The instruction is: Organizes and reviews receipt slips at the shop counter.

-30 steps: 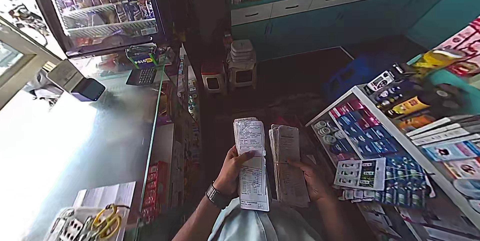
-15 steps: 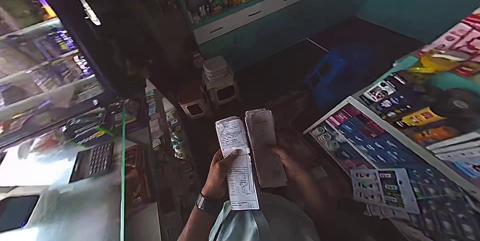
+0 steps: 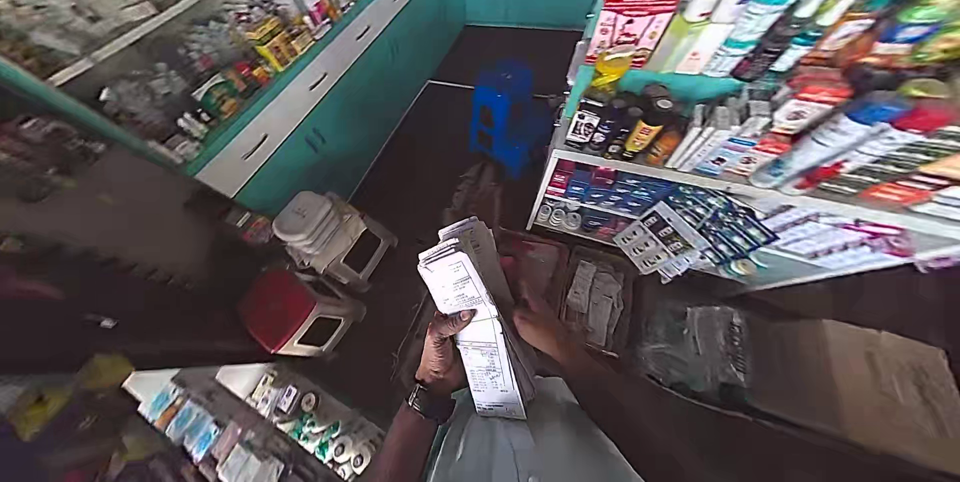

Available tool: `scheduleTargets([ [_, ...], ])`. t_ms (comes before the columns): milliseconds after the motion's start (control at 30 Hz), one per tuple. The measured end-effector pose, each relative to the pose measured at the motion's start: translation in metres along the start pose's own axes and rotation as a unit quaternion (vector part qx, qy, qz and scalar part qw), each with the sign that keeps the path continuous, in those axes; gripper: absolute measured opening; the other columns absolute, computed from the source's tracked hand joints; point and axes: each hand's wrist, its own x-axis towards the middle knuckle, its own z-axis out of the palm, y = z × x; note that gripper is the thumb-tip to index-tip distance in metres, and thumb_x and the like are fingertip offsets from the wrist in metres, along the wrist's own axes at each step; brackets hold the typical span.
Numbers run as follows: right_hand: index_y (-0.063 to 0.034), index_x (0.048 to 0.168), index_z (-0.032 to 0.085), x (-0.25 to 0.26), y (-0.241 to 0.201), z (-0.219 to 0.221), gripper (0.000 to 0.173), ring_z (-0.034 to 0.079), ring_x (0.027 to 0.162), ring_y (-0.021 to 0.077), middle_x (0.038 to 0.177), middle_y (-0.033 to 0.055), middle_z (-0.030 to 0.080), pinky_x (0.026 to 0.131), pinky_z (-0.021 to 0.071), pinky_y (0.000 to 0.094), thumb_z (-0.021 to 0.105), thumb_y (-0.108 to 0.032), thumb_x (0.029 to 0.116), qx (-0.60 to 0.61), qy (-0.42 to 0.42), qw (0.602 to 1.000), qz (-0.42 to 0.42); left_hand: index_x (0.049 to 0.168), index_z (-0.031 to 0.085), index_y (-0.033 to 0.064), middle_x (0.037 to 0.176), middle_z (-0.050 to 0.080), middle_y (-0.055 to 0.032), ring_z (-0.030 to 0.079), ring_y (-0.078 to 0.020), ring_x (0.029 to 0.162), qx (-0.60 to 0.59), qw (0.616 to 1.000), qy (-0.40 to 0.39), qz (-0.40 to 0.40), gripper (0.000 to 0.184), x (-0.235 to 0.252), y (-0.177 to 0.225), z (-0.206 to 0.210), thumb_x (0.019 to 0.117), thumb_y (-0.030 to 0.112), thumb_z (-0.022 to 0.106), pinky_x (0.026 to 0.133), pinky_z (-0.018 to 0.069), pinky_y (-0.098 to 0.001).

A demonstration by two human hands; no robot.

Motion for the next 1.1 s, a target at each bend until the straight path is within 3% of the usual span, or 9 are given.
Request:
scheduleTargets([
  [67,0.0111,0.156,0.02,0.003,0.0,0.014,0.072,0.041,0.145,0.0144,0.157,0.0226,0.038,0.119,0.036,0.0271,0.053,-0.001,0.0926,0.044,0.041,0.995,-0.081,0.103,0.07,0.0057,0.091,0.077,-0.0132,0.076,-0.0205,0.081,0.015,0.999,-0.026,-0.022,0.037,0.012,0.012,0.0,0.0711,0.015,0.086,0.076,0.0645,-0.0397],
  [167,0.0078,0.141,0.048,0.001,-0.014,0.03,0.045,0.055,0.124,0.0012,0.136,0.0104,0.059,0.108,0.0456,0.0212,0.043,-0.023,0.109,0.133,0.071,0.987,-0.059,0.108,0.065,0.0041,0.092,0.076,-0.0124,0.076,-0.0199,0.083,0.063,0.997,-0.016,-0.032,0.031,0.022,0.021,-0.003,0.0796,0.011,0.074,0.076,0.0645,-0.0394],
  [333,-0.0021,0.141,0.054,-0.014,0.003,0.041,0.072,0.062,0.119,0.017,0.135,0.0163,0.06,0.104,0.0515,0.0351,0.083,-0.036,0.0842,0.046,0.03,0.998,0.034,0.123,0.056,0.0029,0.103,0.073,-0.008,0.072,-0.0146,0.095,0.183,0.981,-0.049,-0.033,0.027,0.033,0.007,-0.021,0.098,0.012,0.056,0.085,0.0625,-0.0372],
  [467,-0.0007,0.135,0.059,-0.025,0.023,0.033,0.054,0.066,0.111,0.0125,0.127,0.0106,0.065,0.099,0.0552,0.0316,0.079,-0.023,0.0892,0.167,0.058,0.983,0.052,0.128,0.061,0.0125,0.116,0.073,-0.0026,0.068,-0.0134,0.112,0.118,0.984,-0.13,-0.017,0.051,0.044,0.0,-0.018,0.1079,0.049,0.031,0.097,0.0577,-0.0388],
  [533,-0.0016,0.126,0.061,-0.04,0.019,0.021,0.036,0.071,0.098,0.0084,0.109,0.002,0.073,0.091,0.0598,0.0292,0.072,-0.007,0.0923,0.291,0.112,0.948,0.06,0.133,0.055,0.005,0.121,0.07,-0.0089,0.067,-0.0179,0.115,0.127,0.984,-0.124,-0.027,0.061,0.054,-0.005,-0.008,0.1103,0.044,0.015,0.099,0.0564,-0.0417],
  [667,-0.002,0.119,0.056,-0.064,0.039,-0.027,0.021,0.074,0.082,0.0159,0.093,0.0062,0.075,0.078,0.0643,0.0354,0.058,-0.005,0.0982,0.411,0.299,0.857,0.086,0.144,0.047,0.0014,0.126,0.067,-0.011,0.068,-0.0185,0.111,0.256,0.956,-0.134,-0.053,0.042,0.091,-0.01,-0.023,0.1084,0.02,0.036,0.094,0.0592,-0.04],
  [800,0.0,0.132,0.048,-0.083,0.136,-0.094,0.045,0.073,0.088,0.0237,0.102,0.0145,0.072,0.077,0.0638,0.0417,0.063,0.002,0.0901,0.384,0.397,0.814,0.179,0.148,0.043,0.0033,0.131,0.062,-0.005,0.065,-0.0066,0.108,0.395,0.911,-0.098,-0.075,0.044,0.103,-0.018,-0.01,0.1049,0.013,0.043,0.09,0.0581,-0.0266],
  [900,-0.0024,0.133,0.053,-0.104,0.249,-0.131,0.054,0.07,0.085,0.0199,0.103,0.0121,0.07,0.073,0.0607,0.0388,0.069,0.003,0.0818,0.29,0.383,0.814,0.326,0.146,0.048,0.005,0.133,0.062,-0.011,0.066,-0.0145,0.108,0.433,0.892,-0.07,-0.109,0.046,0.099,-0.045,0.005,0.1018,0.017,0.051,0.089,0.059,-0.0342],
  [1100,0.0015,0.114,0.062,-0.119,0.415,-0.155,0.038,0.057,0.077,0.0222,0.093,0.0149,0.062,0.068,0.0493,0.0419,0.079,-0.008,0.0818,0.194,0.276,0.741,0.581,0.144,0.049,0.0034,0.129,0.063,-0.0119,0.068,-0.0146,0.105,0.478,0.862,-0.006,-0.166,0.047,0.108,-0.087,0.025,0.0988,0.015,0.052,0.087,0.0595,-0.0331],
])
